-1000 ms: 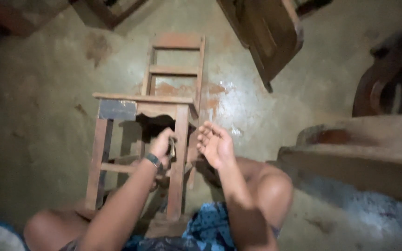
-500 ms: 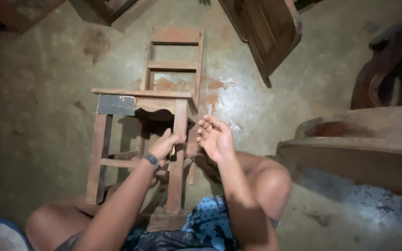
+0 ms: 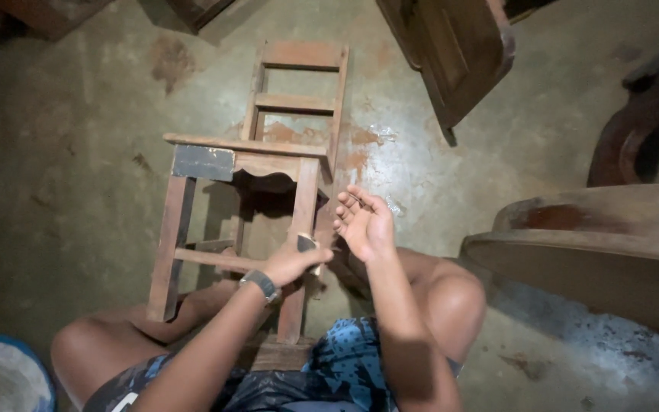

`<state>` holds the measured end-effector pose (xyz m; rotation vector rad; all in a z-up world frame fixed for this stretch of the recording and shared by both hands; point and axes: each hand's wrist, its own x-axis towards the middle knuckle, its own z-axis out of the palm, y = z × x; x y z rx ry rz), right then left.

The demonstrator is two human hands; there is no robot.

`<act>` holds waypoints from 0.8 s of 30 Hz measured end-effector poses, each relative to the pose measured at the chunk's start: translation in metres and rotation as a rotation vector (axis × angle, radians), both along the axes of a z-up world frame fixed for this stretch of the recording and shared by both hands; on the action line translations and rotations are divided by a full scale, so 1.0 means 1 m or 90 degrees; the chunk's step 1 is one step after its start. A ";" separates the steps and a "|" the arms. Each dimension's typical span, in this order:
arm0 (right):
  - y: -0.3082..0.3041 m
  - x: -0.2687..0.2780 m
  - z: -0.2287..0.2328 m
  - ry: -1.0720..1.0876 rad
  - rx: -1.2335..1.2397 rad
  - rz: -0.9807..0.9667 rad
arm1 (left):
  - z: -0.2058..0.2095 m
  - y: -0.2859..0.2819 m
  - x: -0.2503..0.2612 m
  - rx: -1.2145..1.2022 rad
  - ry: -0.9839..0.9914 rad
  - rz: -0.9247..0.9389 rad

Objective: The person sands a wooden stool by hand using a piece of sandpaper.

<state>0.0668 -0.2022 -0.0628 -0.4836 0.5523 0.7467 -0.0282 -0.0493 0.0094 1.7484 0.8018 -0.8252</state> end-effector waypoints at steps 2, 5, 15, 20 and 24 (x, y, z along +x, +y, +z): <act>-0.001 -0.002 -0.002 0.001 0.002 0.004 | 0.038 -0.007 0.001 0.051 0.019 -0.037; -0.001 -0.001 0.000 -0.001 0.005 0.005 | 0.041 -0.010 -0.001 0.125 0.043 -0.081; -0.001 0.000 -0.001 0.004 0.011 0.007 | -0.105 0.056 -0.058 -0.079 -0.041 0.495; -0.002 0.001 -0.001 -0.003 0.004 -0.004 | 0.054 0.018 -0.033 -0.060 -0.030 0.198; -0.002 -0.001 0.003 -0.005 0.005 -0.008 | 0.055 0.007 -0.042 0.106 -0.010 -0.016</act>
